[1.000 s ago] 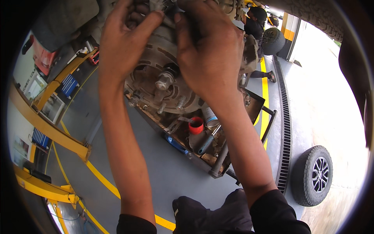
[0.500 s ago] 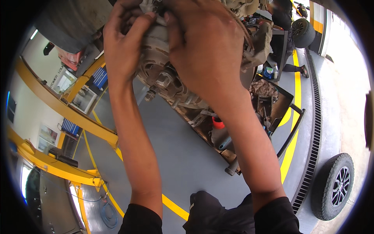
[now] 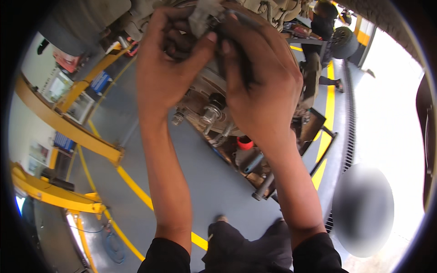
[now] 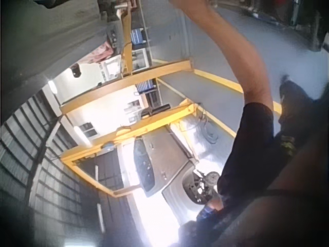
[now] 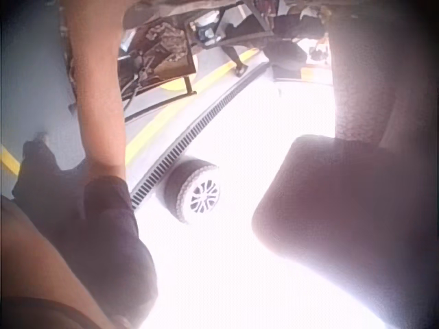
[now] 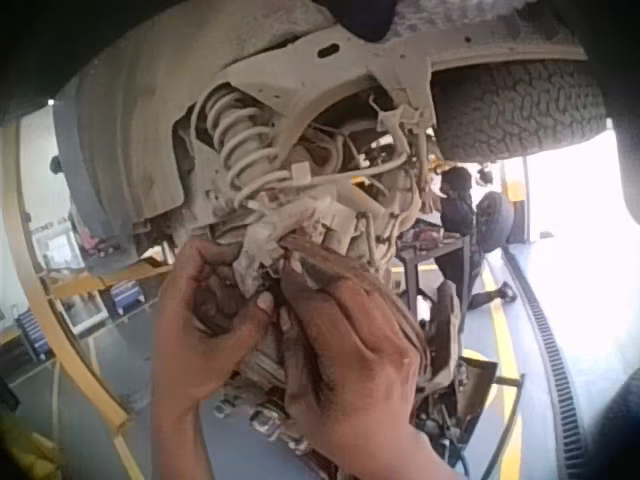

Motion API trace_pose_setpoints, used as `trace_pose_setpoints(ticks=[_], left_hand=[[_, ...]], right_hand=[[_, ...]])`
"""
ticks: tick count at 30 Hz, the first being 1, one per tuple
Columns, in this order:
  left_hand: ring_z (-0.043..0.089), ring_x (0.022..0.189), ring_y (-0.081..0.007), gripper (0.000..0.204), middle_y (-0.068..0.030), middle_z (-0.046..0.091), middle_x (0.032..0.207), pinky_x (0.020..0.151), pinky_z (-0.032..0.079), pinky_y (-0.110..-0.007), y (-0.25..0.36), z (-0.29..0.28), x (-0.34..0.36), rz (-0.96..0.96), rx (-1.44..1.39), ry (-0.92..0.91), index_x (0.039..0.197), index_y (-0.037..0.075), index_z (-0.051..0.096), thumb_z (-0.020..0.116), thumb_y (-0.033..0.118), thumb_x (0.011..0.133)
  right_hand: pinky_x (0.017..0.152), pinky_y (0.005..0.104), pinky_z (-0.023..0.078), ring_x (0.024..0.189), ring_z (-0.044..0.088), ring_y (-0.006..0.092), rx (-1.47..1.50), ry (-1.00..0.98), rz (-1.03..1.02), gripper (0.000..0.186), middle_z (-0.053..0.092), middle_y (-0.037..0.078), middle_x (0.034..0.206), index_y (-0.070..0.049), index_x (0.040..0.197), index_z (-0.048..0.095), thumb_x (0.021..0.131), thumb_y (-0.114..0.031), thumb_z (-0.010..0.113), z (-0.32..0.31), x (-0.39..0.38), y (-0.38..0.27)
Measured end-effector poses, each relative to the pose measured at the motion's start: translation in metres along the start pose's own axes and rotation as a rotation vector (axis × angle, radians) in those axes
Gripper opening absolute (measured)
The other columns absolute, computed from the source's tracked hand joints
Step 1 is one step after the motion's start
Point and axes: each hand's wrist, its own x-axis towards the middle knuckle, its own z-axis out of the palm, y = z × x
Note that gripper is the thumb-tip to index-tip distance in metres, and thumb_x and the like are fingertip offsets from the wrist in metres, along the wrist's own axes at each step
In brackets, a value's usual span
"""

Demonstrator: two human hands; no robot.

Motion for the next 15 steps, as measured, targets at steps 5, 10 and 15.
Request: trace_pose_setpoints(ticks=[5,10,15], left_hand=[[0.048,0.068,-0.0046,0.040,0.0032,0.055,0.081,0.060,0.036,-0.022,0.015,0.007,0.001,-0.004,-0.029,0.012,0.121,0.005,0.064,0.080,0.007,0.085],[0.064,0.074,-0.0178,0.036,-0.0059,0.065,0.085,0.068,0.050,-0.032,0.016,0.000,0.007,-0.092,-0.280,-0.040,0.114,0.003,0.060,0.078,0.014,0.085],[0.070,0.073,-0.0307,0.038,-0.0126,0.067,0.081,0.066,0.055,-0.042,-0.008,0.005,0.005,0.183,-0.238,0.094,0.108,0.003,0.057,0.078,0.015,0.080]], right_hand=[[0.078,0.0333,0.054,0.082,0.070,0.0264,-0.074,-0.119,0.011,0.021,0.070,0.013,0.091,-0.001,0.112,0.075,0.092,-0.005,0.073,-0.014,0.008,-0.004],[0.075,0.0275,0.053,0.079,0.069,0.0161,-0.113,-0.071,0.016,0.013,0.072,0.009,0.089,0.002,0.105,0.072,0.095,-0.005,0.074,-0.010,0.006,-0.008],[0.077,0.0237,0.053,0.082,0.069,0.0098,0.021,0.041,0.269,0.019,0.076,0.008,0.091,0.007,0.105,0.072,0.096,-0.010,0.076,0.004,0.010,-0.025]])
